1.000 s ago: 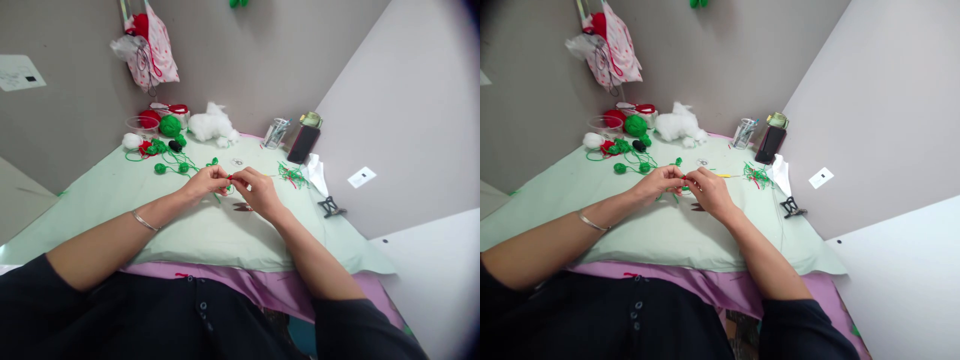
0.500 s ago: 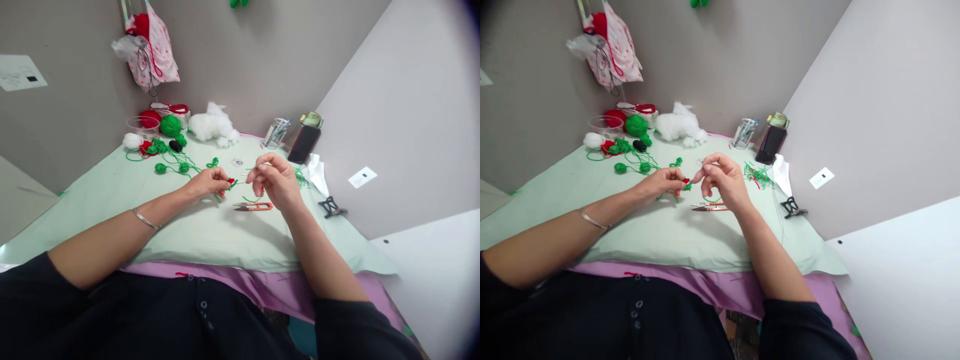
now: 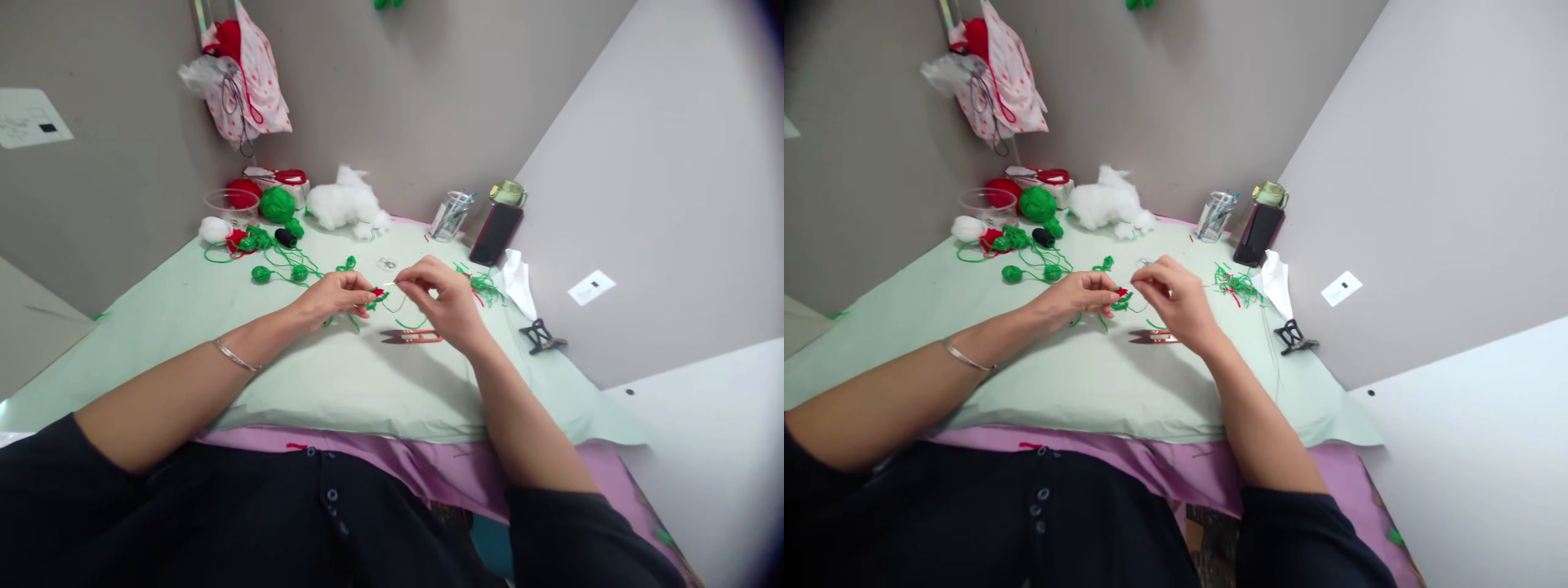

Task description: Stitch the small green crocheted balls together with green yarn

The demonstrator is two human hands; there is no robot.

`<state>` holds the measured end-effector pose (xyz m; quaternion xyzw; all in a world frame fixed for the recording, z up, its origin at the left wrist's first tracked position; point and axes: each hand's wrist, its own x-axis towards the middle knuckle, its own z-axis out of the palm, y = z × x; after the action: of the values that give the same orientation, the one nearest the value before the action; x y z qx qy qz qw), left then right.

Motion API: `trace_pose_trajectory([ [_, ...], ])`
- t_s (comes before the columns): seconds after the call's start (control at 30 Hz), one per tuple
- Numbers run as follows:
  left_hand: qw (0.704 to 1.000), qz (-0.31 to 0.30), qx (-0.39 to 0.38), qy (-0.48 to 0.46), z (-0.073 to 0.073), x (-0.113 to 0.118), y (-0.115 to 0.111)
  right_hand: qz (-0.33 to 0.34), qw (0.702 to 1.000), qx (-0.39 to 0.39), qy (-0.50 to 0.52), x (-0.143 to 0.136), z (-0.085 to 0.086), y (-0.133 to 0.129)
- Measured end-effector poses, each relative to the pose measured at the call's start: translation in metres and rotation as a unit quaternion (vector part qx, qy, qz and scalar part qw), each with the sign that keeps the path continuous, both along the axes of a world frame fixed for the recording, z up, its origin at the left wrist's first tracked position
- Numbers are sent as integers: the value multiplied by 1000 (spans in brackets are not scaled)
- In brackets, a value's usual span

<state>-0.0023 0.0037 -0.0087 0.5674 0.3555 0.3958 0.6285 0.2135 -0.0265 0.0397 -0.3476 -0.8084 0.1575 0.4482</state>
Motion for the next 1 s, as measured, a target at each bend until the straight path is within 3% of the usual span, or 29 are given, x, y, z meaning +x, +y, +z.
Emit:
trace_pose_trajectory([
  [0.17, 1000, 0, -5, -3, 3, -1, -1, -71, 976, 144, -147, -2, -13, 4],
  [0.4, 1000, 6, -12, -21, 5, -1, -2, -97, 954, 190, -210, 2, -17, 7],
  [0.67, 999, -2, -27, -33, 5, -3, -1, -106, 953, 167, -228, 0, -15, 5],
  [1.0, 998, -6, -34, -61, 9, -2, -4, -73, 988, 64, -123, -1, -15, 7],
])
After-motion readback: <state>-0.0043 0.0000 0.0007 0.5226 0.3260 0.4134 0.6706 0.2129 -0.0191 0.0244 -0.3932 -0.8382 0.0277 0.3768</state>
